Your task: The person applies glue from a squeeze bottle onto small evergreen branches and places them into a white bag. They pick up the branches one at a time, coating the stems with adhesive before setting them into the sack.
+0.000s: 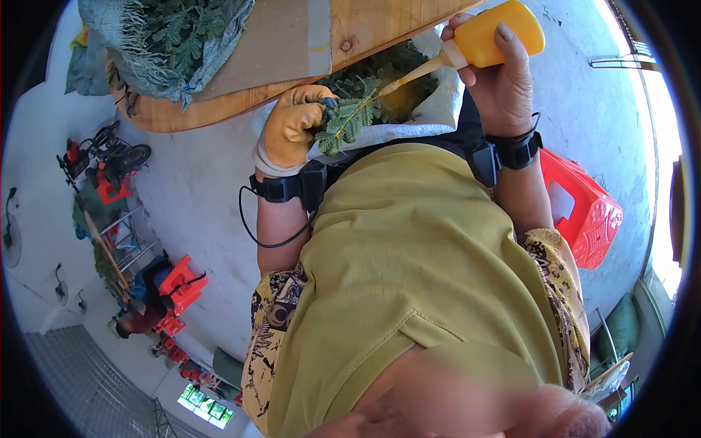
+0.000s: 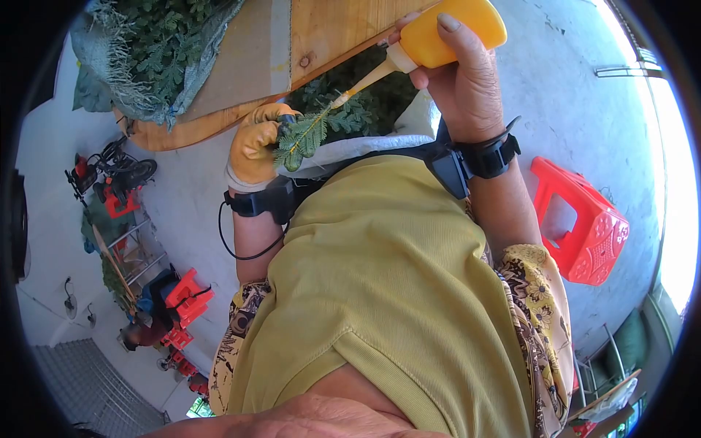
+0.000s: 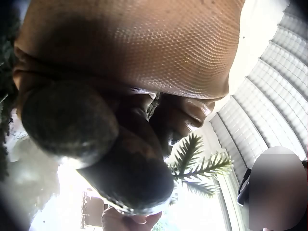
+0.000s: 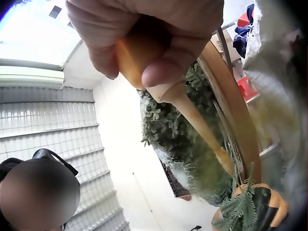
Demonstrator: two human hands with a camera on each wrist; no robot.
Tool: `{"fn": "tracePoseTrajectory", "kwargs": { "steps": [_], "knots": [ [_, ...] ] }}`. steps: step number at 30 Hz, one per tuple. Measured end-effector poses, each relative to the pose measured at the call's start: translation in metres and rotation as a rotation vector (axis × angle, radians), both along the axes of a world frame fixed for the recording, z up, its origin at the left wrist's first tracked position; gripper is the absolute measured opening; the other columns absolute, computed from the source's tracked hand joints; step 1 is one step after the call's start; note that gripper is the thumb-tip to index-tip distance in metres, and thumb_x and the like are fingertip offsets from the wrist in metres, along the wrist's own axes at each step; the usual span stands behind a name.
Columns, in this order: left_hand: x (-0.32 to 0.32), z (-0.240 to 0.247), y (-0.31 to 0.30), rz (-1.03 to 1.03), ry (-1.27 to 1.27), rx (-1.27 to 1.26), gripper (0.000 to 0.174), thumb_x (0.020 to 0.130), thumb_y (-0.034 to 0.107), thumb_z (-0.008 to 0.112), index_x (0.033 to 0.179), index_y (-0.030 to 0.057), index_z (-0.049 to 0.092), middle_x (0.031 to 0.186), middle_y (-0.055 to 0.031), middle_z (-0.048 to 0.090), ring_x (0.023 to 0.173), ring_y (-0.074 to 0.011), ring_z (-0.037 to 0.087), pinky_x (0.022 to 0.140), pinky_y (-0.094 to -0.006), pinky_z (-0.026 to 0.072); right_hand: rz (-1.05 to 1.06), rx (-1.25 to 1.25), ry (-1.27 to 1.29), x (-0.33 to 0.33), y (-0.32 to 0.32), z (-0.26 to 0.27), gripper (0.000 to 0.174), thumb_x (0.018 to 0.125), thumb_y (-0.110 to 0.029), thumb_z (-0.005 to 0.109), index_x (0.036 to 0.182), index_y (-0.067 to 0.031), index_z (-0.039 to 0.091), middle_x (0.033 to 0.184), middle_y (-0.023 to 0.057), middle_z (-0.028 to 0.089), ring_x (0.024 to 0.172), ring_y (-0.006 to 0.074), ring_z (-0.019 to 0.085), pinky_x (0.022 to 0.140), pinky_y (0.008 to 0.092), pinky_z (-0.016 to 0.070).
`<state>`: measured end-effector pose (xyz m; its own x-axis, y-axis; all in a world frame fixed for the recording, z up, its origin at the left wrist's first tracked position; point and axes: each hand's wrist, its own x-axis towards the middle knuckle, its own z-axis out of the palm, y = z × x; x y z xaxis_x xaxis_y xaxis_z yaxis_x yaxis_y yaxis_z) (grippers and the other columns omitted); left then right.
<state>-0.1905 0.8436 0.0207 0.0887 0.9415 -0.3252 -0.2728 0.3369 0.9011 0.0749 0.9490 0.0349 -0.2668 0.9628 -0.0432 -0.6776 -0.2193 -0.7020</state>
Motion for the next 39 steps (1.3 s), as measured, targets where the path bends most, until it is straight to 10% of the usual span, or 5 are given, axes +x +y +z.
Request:
{"fn": "tracePoseTrajectory", "kwargs": {
  "steps": [13, 17, 19, 25, 39],
  "knots": [
    [0.007, 0.007, 0.000, 0.018, 0.023, -0.082, 0.009, 0.077, 0.008, 0.053, 0.072, 0.0003, 0.054, 0.067, 0.0002, 0.054, 0.060, -0.0076, 0.047, 0.056, -0.0213, 0.0385, 0.036, 0.032, -0.010, 0.015, 0.009, -0.015, 0.045, 0.093, -0.033, 0.055, 0.112, 0.0073, 0.052, 0.107, 0.0219, 0.060, 0.089, 0.0205, 0.060, 0.051, 0.0207, 0.0457],
    [-0.011, -0.008, -0.002, -0.180, 0.512, 0.217, 0.022, 0.084, 0.014, 0.053, 0.065, 0.0023, 0.051, 0.063, -0.0001, 0.051, 0.058, -0.0086, 0.043, 0.053, -0.0249, 0.0350, -0.024, 0.014, 0.017, 0.018, 0.010, -0.010, 0.043, 0.092, -0.031, 0.057, 0.112, 0.0065, 0.051, 0.106, 0.0216, 0.060, 0.089, 0.0221, 0.060, 0.052, 0.0212, 0.0456],
    [-0.008, 0.026, 0.003, -0.213, 0.507, -0.168, 0.018, 0.081, 0.018, 0.057, 0.073, 0.0024, 0.058, 0.070, -0.0013, 0.060, 0.062, -0.0075, 0.053, 0.057, -0.0219, 0.0419, -0.048, 0.013, 0.079, 0.018, 0.012, -0.010, 0.036, 0.091, -0.026, 0.057, 0.108, 0.0057, 0.053, 0.098, 0.0206, 0.063, 0.080, 0.0207, 0.062, 0.050, 0.0219, 0.0456],
    [-0.025, 0.090, 0.011, -0.056, 0.432, -0.109, 0.030, 0.090, 0.024, 0.058, 0.101, -0.0023, 0.066, 0.072, -0.0064, 0.066, 0.054, -0.0090, 0.055, 0.048, -0.0201, 0.0419, -0.093, -0.054, 0.074, 0.019, 0.012, -0.007, 0.033, 0.091, -0.025, 0.058, 0.105, 0.0053, 0.053, 0.095, 0.0211, 0.063, 0.079, 0.0206, 0.061, 0.049, 0.0226, 0.0446],
    [-0.016, 0.118, 0.152, 0.510, 1.449, 0.491, 0.038, 0.080, 0.021, 0.075, 0.110, 0.0012, 0.064, 0.080, -0.0077, 0.065, 0.068, -0.0118, 0.058, 0.063, -0.0263, 0.0465, -0.090, -0.048, 0.089, 0.022, 0.013, -0.004, 0.033, 0.089, -0.025, 0.059, 0.104, 0.0038, 0.052, 0.093, 0.0213, 0.063, 0.071, 0.0178, 0.059, 0.048, 0.0217, 0.0448]
  ]
}}
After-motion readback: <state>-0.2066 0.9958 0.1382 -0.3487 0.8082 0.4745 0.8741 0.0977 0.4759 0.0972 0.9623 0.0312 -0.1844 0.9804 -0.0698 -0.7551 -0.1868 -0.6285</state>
